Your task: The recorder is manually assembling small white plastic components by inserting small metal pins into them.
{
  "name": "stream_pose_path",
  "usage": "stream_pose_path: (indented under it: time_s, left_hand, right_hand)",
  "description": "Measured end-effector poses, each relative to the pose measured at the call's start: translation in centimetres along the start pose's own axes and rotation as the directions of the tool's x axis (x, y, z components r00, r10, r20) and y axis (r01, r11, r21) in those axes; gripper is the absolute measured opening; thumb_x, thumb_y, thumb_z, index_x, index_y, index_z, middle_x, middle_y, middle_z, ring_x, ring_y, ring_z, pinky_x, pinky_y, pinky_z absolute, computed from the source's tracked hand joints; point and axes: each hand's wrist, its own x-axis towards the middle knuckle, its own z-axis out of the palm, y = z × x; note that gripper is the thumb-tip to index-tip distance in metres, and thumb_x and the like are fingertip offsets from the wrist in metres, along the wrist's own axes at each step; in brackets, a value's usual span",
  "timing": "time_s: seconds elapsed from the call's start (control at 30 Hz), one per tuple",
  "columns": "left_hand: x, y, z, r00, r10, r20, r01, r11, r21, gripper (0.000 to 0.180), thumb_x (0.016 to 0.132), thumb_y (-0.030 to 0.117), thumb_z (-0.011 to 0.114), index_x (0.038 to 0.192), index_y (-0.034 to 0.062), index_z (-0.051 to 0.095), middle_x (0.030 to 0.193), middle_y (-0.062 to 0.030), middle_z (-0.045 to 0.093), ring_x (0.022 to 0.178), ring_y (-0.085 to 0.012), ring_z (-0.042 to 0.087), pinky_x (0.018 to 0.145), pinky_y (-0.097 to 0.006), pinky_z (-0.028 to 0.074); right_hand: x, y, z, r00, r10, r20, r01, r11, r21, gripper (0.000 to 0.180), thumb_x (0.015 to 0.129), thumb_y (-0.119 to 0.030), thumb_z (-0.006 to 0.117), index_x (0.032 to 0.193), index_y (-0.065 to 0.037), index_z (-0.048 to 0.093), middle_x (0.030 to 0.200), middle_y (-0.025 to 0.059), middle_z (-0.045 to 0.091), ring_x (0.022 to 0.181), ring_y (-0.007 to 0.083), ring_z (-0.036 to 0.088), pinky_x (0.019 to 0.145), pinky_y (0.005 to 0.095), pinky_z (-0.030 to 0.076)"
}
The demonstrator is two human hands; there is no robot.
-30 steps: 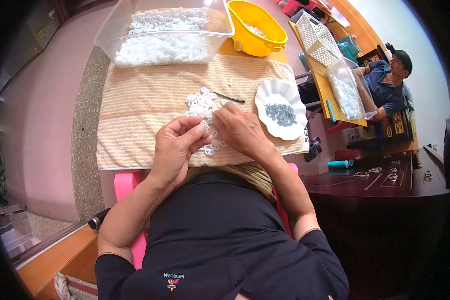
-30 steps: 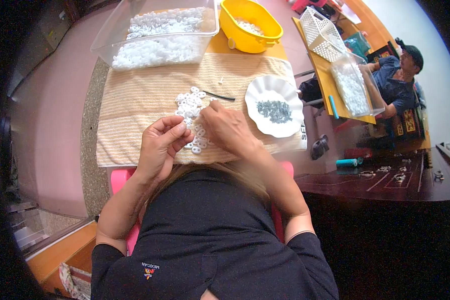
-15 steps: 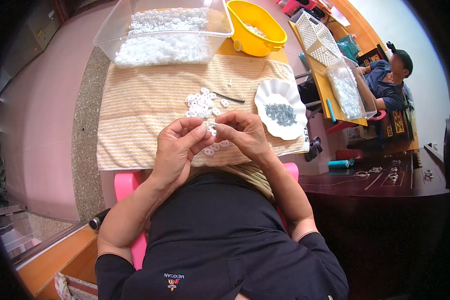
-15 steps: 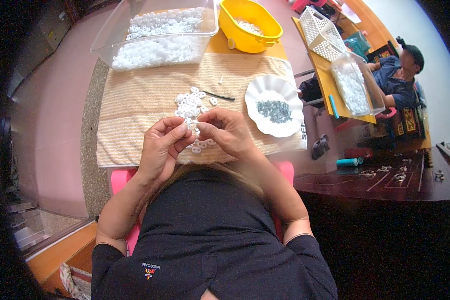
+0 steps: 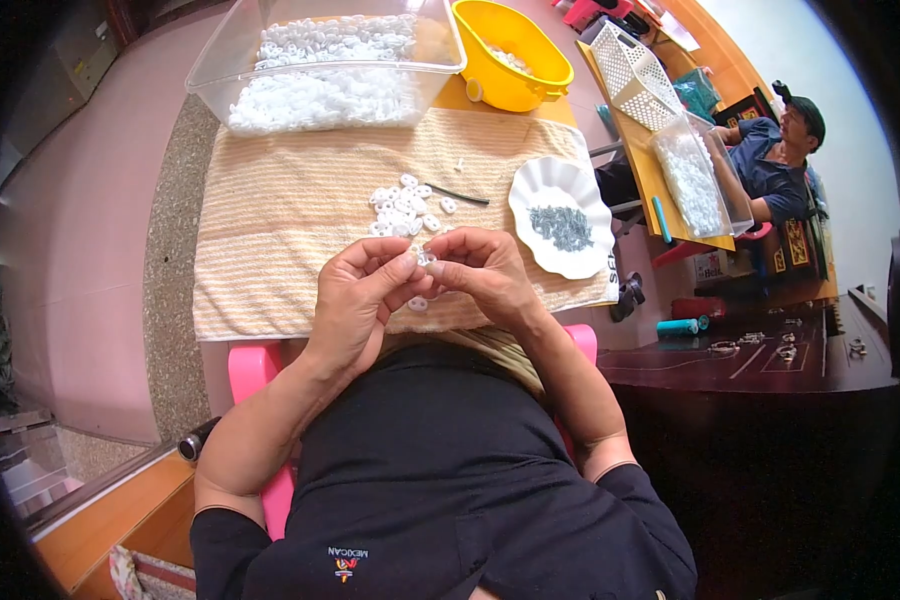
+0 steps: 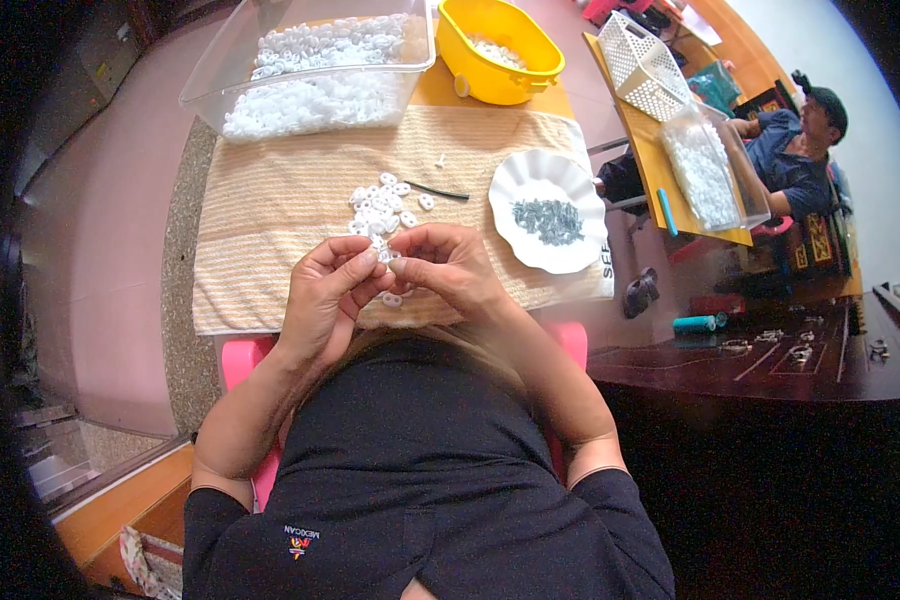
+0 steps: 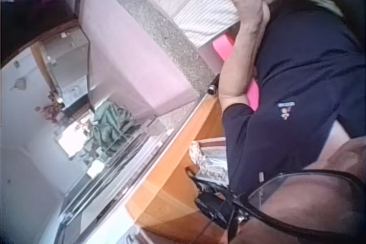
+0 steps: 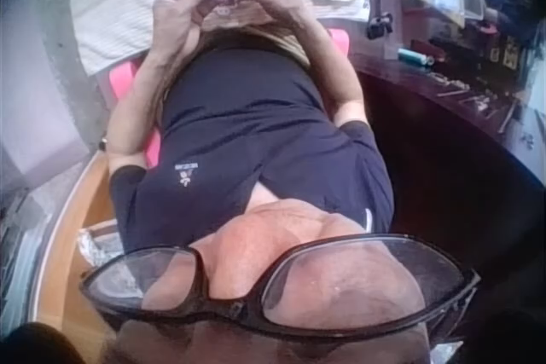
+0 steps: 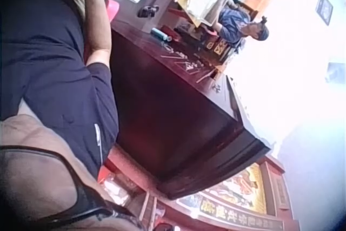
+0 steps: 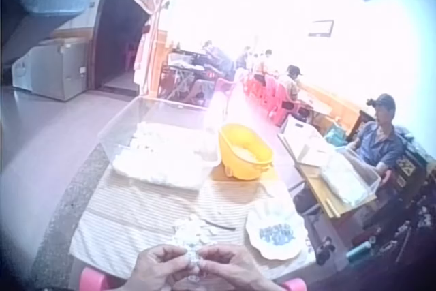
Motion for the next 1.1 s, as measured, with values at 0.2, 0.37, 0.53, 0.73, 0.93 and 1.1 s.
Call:
stream_pose_path:
  time_s: [0.2,0.37,0.53,0.73,0.93,1.1]
  left_hand:
    - [0.0,-0.1,-0.1,1.000,-0.003,-0.018,0.003,1.000,-0.006,0.015,0.089,0.001,0.062,0.103,-0.0020,0.059,0.091,-0.0108,0.065,0.080,-0.0180,0.067,0.076,-0.028,0.058]
    - [0.1,-0.2,-0.1,1.000,-0.007,-0.013,0.007,1.000,0.000,0.014,0.089,0.001,0.062,0.103,-0.0018,0.059,0.091,-0.0102,0.065,0.080,-0.0170,0.066,0.076,-0.028,0.058]
    - [0.1,-0.1,-0.1,1.000,-0.012,-0.007,0.012,1.000,-0.003,0.014,0.089,0.002,0.063,0.102,-0.0001,0.060,0.090,-0.0091,0.065,0.079,-0.0159,0.066,0.075,-0.027,0.059]
    - [0.1,-0.2,-0.1,1.000,-0.013,-0.002,0.013,1.000,-0.006,0.015,0.088,0.003,0.064,0.103,0.0009,0.061,0.089,-0.0088,0.066,0.079,-0.0160,0.067,0.074,-0.028,0.059]
    - [0.1,-0.1,-0.1,1.000,-0.020,-0.011,0.020,1.000,-0.001,0.017,0.088,0.003,0.064,0.104,-0.0004,0.060,0.090,-0.0102,0.066,0.079,-0.0172,0.067,0.075,-0.029,0.059]
    - [0.0,0.0,0.0,0.999,-0.029,-0.018,0.029,0.999,0.036,0.014,0.089,0.001,0.063,0.102,-0.0026,0.061,0.092,-0.0099,0.065,0.081,-0.0159,0.065,0.077,-0.028,0.058]
  right_hand:
    - [-0.1,0.0,-0.1,1.000,0.007,0.005,-0.007,0.999,0.034,0.019,0.084,-0.004,0.070,0.100,0.004,0.064,0.087,0.0094,0.068,0.075,0.0130,0.065,0.068,0.0246,0.054]
    - [0.0,0.3,-0.5,0.999,0.020,0.046,-0.022,0.999,0.044,0.022,0.084,-0.004,0.069,0.104,0.004,0.064,0.088,0.0104,0.068,0.075,0.0153,0.066,0.069,0.0271,0.055]
    - [-0.2,0.0,-0.5,0.993,0.065,0.103,-0.072,0.995,0.065,0.026,0.085,-0.005,0.068,0.108,0.005,0.063,0.090,0.0114,0.068,0.077,0.0183,0.068,0.071,0.0299,0.056]
    - [-0.1,0.1,-0.9,0.986,0.064,0.154,-0.076,0.995,0.069,0.030,0.086,-0.006,0.067,0.112,0.005,0.060,0.094,0.0117,0.068,0.078,0.0192,0.068,0.072,0.0302,0.056]
    - [0.1,0.3,-1.5,0.988,0.066,0.142,-0.077,0.994,0.073,0.029,0.086,-0.004,0.067,0.112,0.005,0.057,0.095,0.0129,0.068,0.079,0.0207,0.068,0.073,0.0311,0.057]
    - [0.2,0.1,-1.6,0.993,0.025,0.114,-0.033,0.997,0.065,0.031,0.085,-0.001,0.068,0.113,0.006,0.056,0.095,0.0137,0.067,0.080,0.0211,0.069,0.073,0.0312,0.057]
